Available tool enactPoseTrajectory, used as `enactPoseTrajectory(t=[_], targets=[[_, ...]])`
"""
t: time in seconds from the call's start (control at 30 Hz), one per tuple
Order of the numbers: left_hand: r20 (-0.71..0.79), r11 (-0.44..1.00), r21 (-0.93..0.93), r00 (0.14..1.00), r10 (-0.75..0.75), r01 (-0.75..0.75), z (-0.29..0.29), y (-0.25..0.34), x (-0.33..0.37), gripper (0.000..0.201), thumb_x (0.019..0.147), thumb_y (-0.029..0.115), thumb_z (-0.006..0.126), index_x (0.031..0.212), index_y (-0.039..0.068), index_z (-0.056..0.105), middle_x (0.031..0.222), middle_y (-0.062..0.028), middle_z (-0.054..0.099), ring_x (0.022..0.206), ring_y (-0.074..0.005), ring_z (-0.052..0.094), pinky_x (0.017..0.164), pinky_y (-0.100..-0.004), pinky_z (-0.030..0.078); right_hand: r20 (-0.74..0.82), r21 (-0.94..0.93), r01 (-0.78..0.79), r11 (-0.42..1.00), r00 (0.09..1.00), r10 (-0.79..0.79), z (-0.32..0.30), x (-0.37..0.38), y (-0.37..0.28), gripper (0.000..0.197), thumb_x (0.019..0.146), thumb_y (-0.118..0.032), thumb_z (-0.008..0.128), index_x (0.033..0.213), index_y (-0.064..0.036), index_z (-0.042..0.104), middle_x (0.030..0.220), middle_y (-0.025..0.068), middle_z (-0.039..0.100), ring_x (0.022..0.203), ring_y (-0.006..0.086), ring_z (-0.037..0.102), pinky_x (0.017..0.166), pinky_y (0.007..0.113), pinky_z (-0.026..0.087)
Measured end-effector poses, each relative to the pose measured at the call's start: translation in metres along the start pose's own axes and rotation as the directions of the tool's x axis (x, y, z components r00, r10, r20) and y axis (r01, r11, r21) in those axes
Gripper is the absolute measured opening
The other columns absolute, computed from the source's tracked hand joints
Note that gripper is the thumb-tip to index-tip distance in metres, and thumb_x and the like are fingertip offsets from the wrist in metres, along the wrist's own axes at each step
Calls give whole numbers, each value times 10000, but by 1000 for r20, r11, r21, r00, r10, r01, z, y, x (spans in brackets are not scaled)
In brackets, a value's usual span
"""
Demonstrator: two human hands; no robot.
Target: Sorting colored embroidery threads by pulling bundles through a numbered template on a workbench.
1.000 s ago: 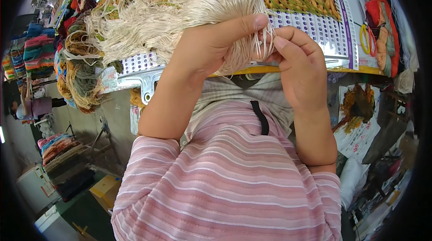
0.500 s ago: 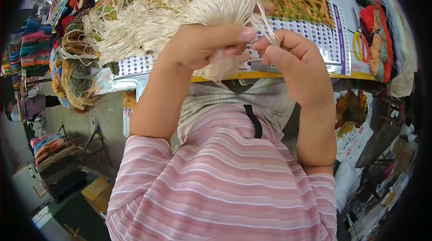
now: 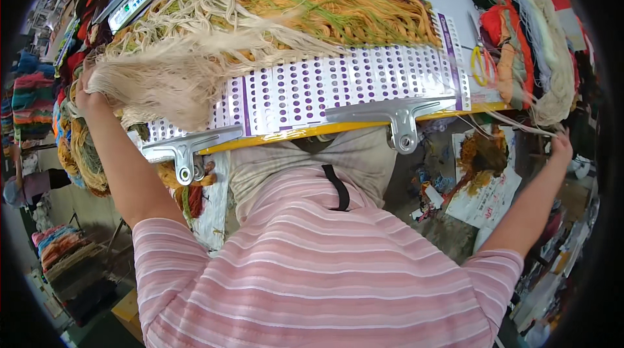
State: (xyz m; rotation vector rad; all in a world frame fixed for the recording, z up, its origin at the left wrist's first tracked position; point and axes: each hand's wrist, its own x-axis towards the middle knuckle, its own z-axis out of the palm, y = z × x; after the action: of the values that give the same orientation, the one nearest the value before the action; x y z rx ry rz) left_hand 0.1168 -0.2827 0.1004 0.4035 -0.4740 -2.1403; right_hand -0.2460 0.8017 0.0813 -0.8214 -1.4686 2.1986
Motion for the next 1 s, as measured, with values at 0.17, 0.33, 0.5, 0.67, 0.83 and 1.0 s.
enactPoseTrajectory(t=[0.17, 0.33, 0.5, 0.67, 0.83, 1.0], targets=[[553, 913, 61, 748, -367, 403, 69, -130, -55, 323, 900, 128, 464, 1164, -50, 518, 675, 19, 465, 614, -113, 484, 653, -267, 445, 478, -56, 188, 981, 867, -139, 13, 41, -66, 483, 917, -123, 413, 1372, 20, 340, 576, -61, 237, 456, 43, 230, 416, 192, 203], [219, 602, 578, 606, -765, 551, 114, -321, -191, 259, 839, 129, 609, 1054, -14, 581, 845, -79, 638, 702, -168, 606, 601, -274, 507, 808, -365, 198, 910, 553, 204, 192, -185, 138, 307, 887, -62, 492, 1175, -35, 596, 710, -68, 433, 600, 22, 407, 494, 151, 309], [-115, 190, 816, 476, -872, 546, 79, -420, -235, 286, 886, 100, 558, 1122, -59, 531, 1011, -136, 630, 801, -172, 649, 659, -262, 521, 746, -551, 149, 821, 528, 405, 245, -306, 268, 221, 816, -190, 654, 972, -38, 691, 683, -16, 583, 566, 63, 490, 518, 217, 398], [-132, 193, 847, 548, -826, 495, 81, -433, -245, 186, 861, 94, 550, 950, -57, 612, 824, -112, 644, 680, -164, 609, 645, -254, 491, 808, -542, 575, 613, 556, 194, 240, -322, 295, 195, 739, -227, 682, 836, -61, 718, 680, 68, 670, 607, 152, 628, 586, 292, 478], [-192, -77, 974, 605, -773, 211, 101, -450, -245, 170, 800, 124, 563, 751, -13, 650, 615, -77, 585, 598, -147, 563, 572, -256, 435, 798, -514, 584, 629, 595, 99, 239, -329, 294, 175, 760, -173, 689, 826, -11, 700, 643, 39, 647, 566, 94, 577, 545, 239, 451], [-125, 13, 972, 567, -814, 233, 89, -453, -234, 175, 792, 129, 598, 669, 7, 620, 625, -51, 577, 547, -130, 513, 541, -258, 420, 908, -296, 831, 471, 398, -131, 228, -334, 297, 172, 760, -155, 673, 849, -10, 697, 822, 69, 665, 687, 103, 613, 624, 236, 468]])
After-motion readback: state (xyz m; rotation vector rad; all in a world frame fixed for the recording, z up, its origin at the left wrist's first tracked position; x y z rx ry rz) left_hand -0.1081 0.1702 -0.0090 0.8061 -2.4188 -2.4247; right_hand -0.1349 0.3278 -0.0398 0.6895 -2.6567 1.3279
